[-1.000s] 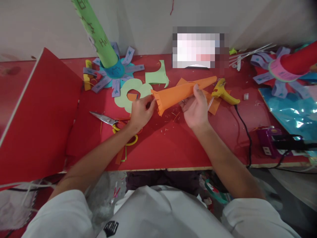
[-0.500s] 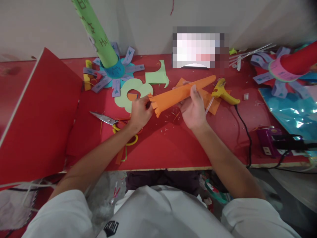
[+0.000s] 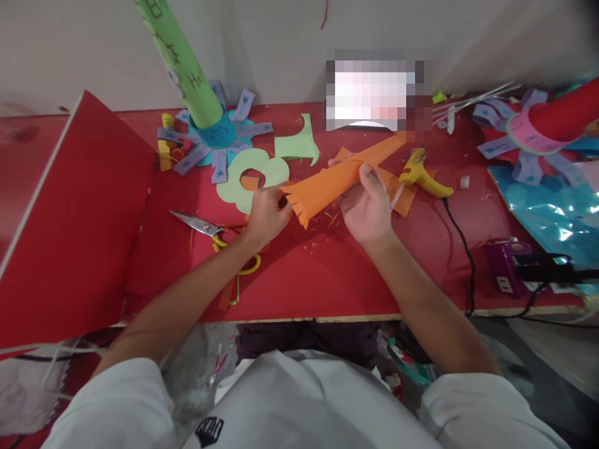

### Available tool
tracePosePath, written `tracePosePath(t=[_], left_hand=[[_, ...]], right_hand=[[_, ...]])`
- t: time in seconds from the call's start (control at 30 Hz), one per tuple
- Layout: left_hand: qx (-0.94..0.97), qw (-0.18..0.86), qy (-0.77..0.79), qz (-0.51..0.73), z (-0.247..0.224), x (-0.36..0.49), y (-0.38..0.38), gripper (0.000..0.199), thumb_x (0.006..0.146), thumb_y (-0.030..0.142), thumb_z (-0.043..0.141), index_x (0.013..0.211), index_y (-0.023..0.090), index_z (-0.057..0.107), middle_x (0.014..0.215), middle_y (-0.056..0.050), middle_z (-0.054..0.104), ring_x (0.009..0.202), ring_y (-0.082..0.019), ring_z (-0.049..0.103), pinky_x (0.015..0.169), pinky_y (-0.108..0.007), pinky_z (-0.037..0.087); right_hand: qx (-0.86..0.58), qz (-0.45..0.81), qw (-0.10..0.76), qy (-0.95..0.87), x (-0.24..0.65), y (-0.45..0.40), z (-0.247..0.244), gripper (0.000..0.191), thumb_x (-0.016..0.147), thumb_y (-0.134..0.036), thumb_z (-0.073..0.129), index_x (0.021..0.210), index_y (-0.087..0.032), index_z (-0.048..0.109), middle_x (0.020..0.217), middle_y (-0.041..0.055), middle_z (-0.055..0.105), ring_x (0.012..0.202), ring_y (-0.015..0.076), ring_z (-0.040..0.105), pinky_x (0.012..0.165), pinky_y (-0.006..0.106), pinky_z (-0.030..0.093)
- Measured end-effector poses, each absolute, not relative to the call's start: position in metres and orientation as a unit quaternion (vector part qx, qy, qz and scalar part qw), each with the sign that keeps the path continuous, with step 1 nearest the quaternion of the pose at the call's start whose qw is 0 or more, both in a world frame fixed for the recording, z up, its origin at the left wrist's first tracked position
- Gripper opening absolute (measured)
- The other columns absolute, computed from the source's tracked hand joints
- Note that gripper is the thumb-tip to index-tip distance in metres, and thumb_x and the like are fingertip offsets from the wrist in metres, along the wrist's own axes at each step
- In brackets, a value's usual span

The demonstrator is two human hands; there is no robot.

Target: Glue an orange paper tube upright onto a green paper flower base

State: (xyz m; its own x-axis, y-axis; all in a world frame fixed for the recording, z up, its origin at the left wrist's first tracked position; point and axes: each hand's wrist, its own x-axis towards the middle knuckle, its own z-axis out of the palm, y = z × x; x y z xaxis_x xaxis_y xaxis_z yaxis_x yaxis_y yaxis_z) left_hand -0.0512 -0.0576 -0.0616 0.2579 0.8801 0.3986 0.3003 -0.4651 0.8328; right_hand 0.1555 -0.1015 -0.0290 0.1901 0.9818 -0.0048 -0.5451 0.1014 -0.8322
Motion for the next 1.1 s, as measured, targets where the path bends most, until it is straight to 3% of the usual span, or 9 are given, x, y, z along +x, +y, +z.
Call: tracePosePath(t=[0.2,0.33,0.43,0.6,0.87,0.97,1.1], left_hand=[[0.749,0.288,0.403,0.440,-0.059,-0.052,-0.059,0.024,0.083,0.020,0.071,0.066,0.020,0.053,0.061,0.003,0.052,0.058,-0.011,0.041,0.057,-0.030,0.030],[0.752,0.258,0.413,0.445,-0.056,-0.051,-0.061,0.025,0.086,0.022,0.068,0.069,0.021,0.050,0.060,0.004,0.047,0.056,-0.012,0.040,0.057,-0.031,0.029],[0.738,0.238,0.424,0.467,-0.054,-0.049,-0.061,0.023,0.090,0.028,0.070,0.077,0.023,0.052,0.063,0.004,0.052,0.057,-0.012,0.044,0.058,-0.031,0.033],[0.740,0.229,0.431,0.463,-0.053,-0.047,-0.062,0.038,0.098,0.043,0.070,0.074,0.023,0.050,0.058,0.005,0.051,0.054,-0.011,0.041,0.056,-0.030,0.032],[0.765,0.222,0.421,0.433,-0.058,-0.049,-0.061,0.015,0.090,0.022,0.061,0.075,0.020,0.063,0.059,0.004,0.052,0.053,-0.011,0.044,0.056,-0.029,0.029],[0.771,0.220,0.414,0.430,-0.062,-0.051,-0.059,0.012,0.088,0.021,0.062,0.082,0.018,0.072,0.061,0.002,0.058,0.055,-0.012,0.048,0.057,-0.029,0.033],[0.782,0.206,0.406,0.426,-0.064,-0.052,-0.058,0.014,0.089,0.023,0.064,0.077,0.018,0.070,0.064,0.000,0.063,0.056,-0.012,0.051,0.059,-0.029,0.035]], right_hand=[[-0.384,0.563,0.664,-0.309,0.154,-0.102,-0.034,0.049,0.082,-0.080,0.083,0.106,-0.038,0.074,0.126,-0.0004,0.083,0.145,0.0316,0.068,0.105,0.054,0.069],[-0.412,0.525,0.691,-0.278,0.158,-0.096,-0.044,0.040,0.084,-0.071,0.087,0.097,-0.037,0.071,0.119,-0.0018,0.082,0.136,0.0295,0.072,0.103,0.052,0.069],[-0.411,0.511,0.715,-0.241,0.162,-0.093,-0.048,0.036,0.085,-0.063,0.089,0.098,-0.035,0.070,0.118,-0.0025,0.081,0.132,0.0267,0.074,0.105,0.049,0.068],[-0.384,0.497,0.747,-0.219,0.166,-0.090,-0.050,0.039,0.082,-0.061,0.092,0.102,-0.035,0.071,0.123,-0.0026,0.081,0.134,0.0259,0.073,0.103,0.046,0.068],[-0.362,0.533,0.724,-0.247,0.163,-0.095,-0.044,0.039,0.080,-0.055,0.092,0.101,-0.034,0.068,0.117,-0.0008,0.081,0.134,0.0290,0.071,0.098,0.045,0.066],[-0.352,0.543,0.715,-0.265,0.162,-0.097,-0.040,0.034,0.081,-0.052,0.090,0.099,-0.034,0.068,0.119,-0.0007,0.081,0.137,0.0298,0.069,0.102,0.048,0.065],[-0.351,0.553,0.698,-0.290,0.162,-0.098,-0.037,0.034,0.081,-0.057,0.088,0.096,-0.034,0.068,0.121,0.0008,0.081,0.139,0.0332,0.068,0.102,0.052,0.065]])
